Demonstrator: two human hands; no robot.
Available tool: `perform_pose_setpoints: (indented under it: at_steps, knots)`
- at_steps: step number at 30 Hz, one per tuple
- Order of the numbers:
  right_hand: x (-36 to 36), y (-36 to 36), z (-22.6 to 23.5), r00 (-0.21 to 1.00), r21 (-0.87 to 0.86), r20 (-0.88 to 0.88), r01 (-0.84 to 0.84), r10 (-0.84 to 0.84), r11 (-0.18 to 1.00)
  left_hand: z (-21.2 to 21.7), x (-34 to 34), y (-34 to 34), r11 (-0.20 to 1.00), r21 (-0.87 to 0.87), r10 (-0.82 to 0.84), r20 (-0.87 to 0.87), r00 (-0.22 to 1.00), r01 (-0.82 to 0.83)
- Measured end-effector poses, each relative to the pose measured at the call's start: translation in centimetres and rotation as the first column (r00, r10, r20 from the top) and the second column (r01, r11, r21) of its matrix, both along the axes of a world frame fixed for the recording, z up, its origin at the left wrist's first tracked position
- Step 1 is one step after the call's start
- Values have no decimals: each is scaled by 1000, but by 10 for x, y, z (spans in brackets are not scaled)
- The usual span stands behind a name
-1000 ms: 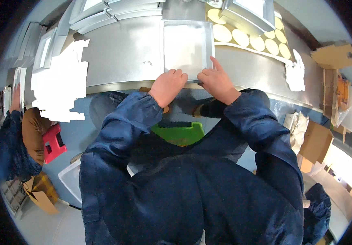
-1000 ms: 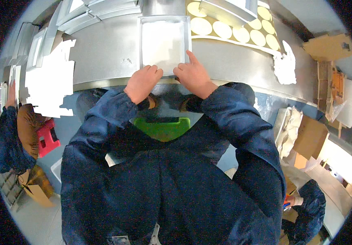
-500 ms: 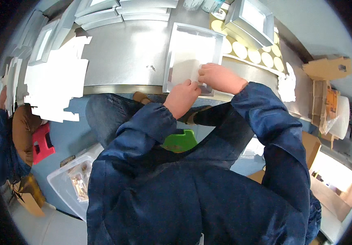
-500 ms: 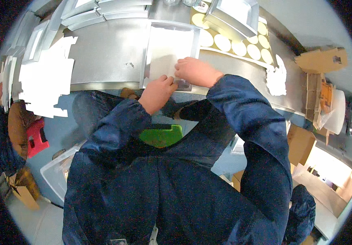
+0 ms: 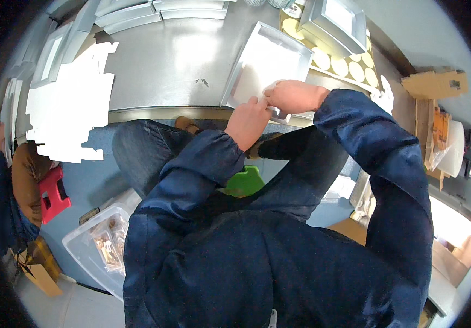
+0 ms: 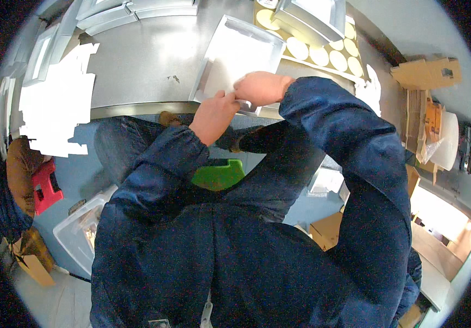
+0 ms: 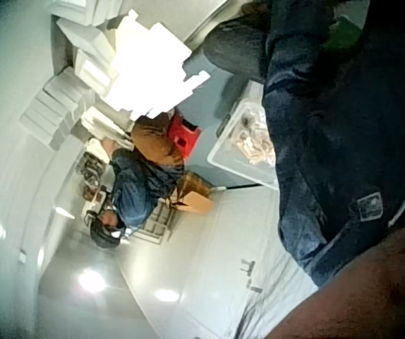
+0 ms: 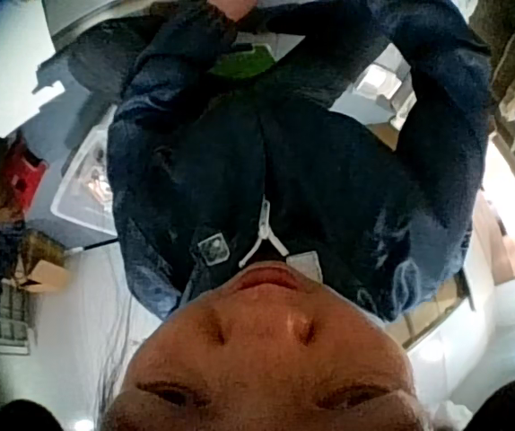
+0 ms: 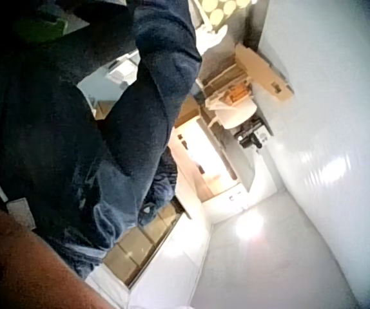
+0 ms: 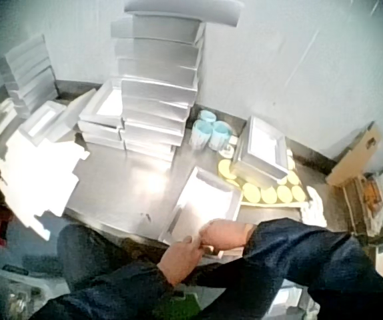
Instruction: The person folds flat cardboard cutouts into rectangular boxes, pressing the edges to secure them, and sets the finished boxes aside.
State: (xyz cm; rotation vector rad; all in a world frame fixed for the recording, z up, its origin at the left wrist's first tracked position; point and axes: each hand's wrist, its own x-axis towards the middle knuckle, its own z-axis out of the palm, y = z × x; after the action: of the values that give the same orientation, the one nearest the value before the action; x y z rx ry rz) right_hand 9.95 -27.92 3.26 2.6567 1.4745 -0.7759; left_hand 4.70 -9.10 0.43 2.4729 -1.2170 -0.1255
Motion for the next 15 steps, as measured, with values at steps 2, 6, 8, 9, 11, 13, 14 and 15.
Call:
perform_pose_setpoints:
  at_steps: [2,6,8,9,11,13,14,15]
  knots:
    - [0,1,2,999,19,-37,33,-33,999,-2,0,0,1000,-16,0,11,1000,0]
    - [0,5,9,997,-92,-77,3,-10,996,-4,-2,-1,997,-67,24,14,1000,-23]
    - [0,1,11,996,-2,-65,-60,60,998,-3,-4,-2,998,-53,19,22,1000,-18]
    - [-3,1,11,996,-4,-66,-57,57,998,-2,-4,-3,999,-36,18,30,999,-17]
    - [-9,2,9,990,126,98,-118,106,985,-4,-5,-3,1000,-22,16,43,999,-15]
    - [-14,0,10,987,128,130,-115,99,985,-6,-6,-3,1000,-6,14,53,999,-14]
    - [-17,-1,10,983,131,162,-113,91,985,-7,-7,-3,1000,-11,24,67,997,-23]
    - [-18,-1,8,983,132,159,-113,91,985,-7,-8,-3,999,-15,33,81,996,-32]
